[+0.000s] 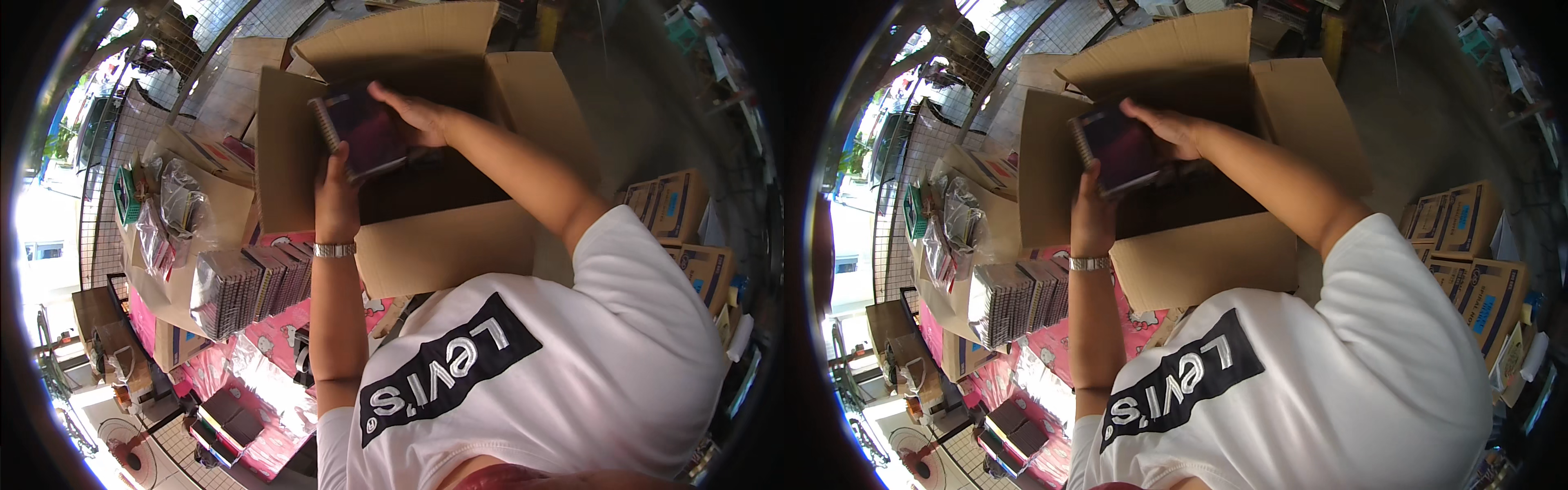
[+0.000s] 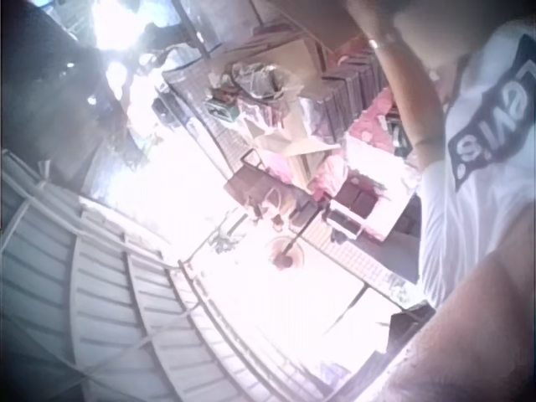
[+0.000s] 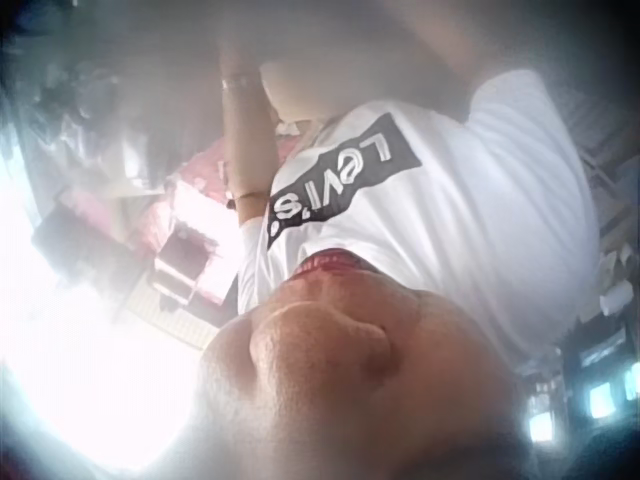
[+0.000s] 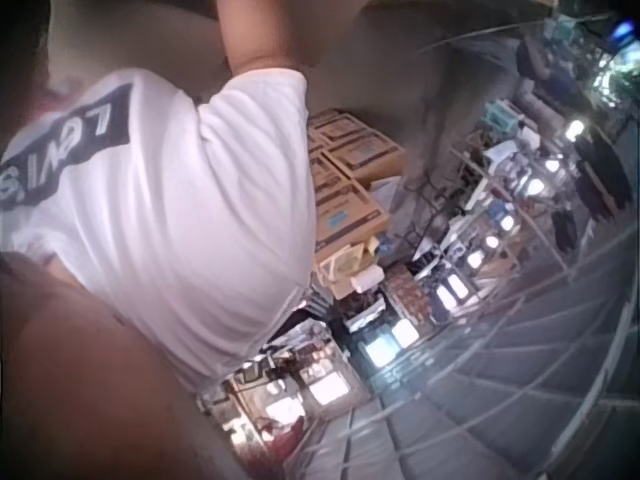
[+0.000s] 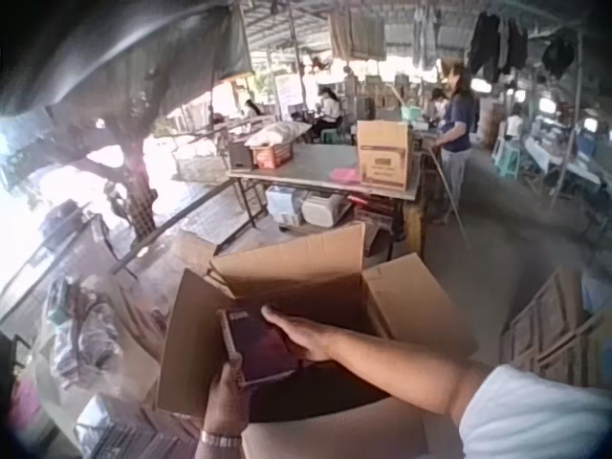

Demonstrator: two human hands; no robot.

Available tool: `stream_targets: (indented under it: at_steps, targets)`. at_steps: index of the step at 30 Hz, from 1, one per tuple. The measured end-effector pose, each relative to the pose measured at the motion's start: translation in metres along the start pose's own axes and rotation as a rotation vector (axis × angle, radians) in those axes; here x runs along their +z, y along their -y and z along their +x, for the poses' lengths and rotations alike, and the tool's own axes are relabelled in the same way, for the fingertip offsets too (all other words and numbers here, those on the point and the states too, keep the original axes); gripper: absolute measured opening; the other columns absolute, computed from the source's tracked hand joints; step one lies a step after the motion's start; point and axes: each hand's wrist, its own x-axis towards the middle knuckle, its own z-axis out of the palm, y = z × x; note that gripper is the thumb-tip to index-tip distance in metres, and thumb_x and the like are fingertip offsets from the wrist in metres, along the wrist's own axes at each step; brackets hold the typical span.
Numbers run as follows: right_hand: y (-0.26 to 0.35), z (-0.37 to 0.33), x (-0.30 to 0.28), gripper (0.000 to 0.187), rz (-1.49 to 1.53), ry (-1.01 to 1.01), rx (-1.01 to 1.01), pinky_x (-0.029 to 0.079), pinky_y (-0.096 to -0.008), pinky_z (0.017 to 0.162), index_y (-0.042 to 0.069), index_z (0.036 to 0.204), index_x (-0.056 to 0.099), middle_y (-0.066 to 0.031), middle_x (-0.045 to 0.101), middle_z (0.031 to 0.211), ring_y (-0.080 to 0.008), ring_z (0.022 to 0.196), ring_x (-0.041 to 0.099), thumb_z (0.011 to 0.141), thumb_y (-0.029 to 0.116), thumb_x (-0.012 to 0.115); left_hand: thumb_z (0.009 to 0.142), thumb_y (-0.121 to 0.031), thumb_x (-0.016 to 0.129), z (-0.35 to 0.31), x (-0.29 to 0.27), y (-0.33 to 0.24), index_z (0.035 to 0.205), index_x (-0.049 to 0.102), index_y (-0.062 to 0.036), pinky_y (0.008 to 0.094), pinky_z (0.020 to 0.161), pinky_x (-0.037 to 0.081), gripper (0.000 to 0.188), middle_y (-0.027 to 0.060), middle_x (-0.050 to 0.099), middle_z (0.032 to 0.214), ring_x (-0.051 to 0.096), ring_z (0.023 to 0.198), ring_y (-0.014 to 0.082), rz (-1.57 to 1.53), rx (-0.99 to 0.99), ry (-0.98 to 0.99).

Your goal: The person places small notebooks into plastic sleeves, applies tape to the sleeves, and then stacks the notebooks into a cardboard box.

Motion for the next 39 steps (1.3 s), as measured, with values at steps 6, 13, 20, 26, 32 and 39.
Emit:
stream_targets:
  at_steps: [6,13,20,26,32,39]
  targets:
    - [-0.001,-0.014,-0.051,0.088,-1.365,-0.274,0.139,0.048,-0.0392,0.09,0.012,0.145,0.024,-0.0228,0.053,0.127,-0.0335,0.112,0.057,0.076,0.035,0.074,0.084,-0.053,0.06,-0.043,0.035,-0.022,0.148,0.022,-0.0134,0.0586,0.107,0.022,0.085,0.0332,0.019,0.146,0.017,0.136,0.0513,1.365,0.614,-0.022]
    - [-0.078,0.024,-0.078,0.058,-1.547,-0.613,0.51,0.051,-0.0401,0.087,0.009,0.136,0.04,-0.0213,0.054,0.128,-0.0312,0.11,0.06,0.082,0.017,0.064,0.063,-0.067,0.07,-0.055,-0.023,0.016,0.139,0.045,-0.0216,0.0742,0.098,0.018,0.092,0.0311,0.012,0.15,0.012,0.132,0.06,1.719,0.332,0.1]
    - [-0.164,0.046,-0.088,0.023,-1.655,0.033,0.425,0.051,-0.0411,0.082,0.005,0.102,0.069,-0.02,0.065,0.108,-0.0297,0.101,0.064,0.083,0.015,0.061,0.052,-0.064,0.076,-0.06,-0.017,0.012,0.103,0.072,-0.0146,0.0707,0.101,0.018,0.072,0.0279,0.009,0.152,0.012,0.134,0.0568,1.638,0.341,0.196]
    - [-0.174,0.07,-0.058,0.023,-1.749,0.101,0.372,0.051,-0.0424,0.081,0.003,0.101,0.069,-0.0202,0.065,0.105,-0.032,0.098,0.064,0.083,0.016,0.06,0.057,-0.064,0.074,-0.067,-0.024,0.017,0.093,0.075,-0.014,0.0673,0.104,0.017,0.061,0.0247,0.01,0.153,0.014,0.136,0.0521,1.652,0.338,0.145]
    - [-0.09,0.054,-0.021,0.024,-1.707,-0.073,0.065,0.051,-0.0438,0.08,0.001,0.101,0.068,-0.0204,0.066,0.101,-0.0342,0.095,0.065,0.084,0.017,0.06,0.07,-0.03,0.079,-0.12,-0.04,-0.066,0.103,0.07,-0.0095,0.048,0.101,0.037,0.039,0.0207,0.043,0.138,0.042,0.127,0.0352,1.033,0.717,0.056]
    - [-0.002,-0.076,0.207,0.022,0.052,0.06,-0.417,0.053,-0.026,0.065,0.007,0.109,0.06,-0.0071,0.064,0.085,-0.0129,0.07,0.062,0.092,0.022,0.056,0.1,-0.04,0.035,-0.146,-0.308,-0.182,0.114,0.059,0.0011,0.0349,0.088,0.044,0.049,0.0106,0.063,0.11,0.059,0.097,0.0214,0.248,0.334,-0.189]
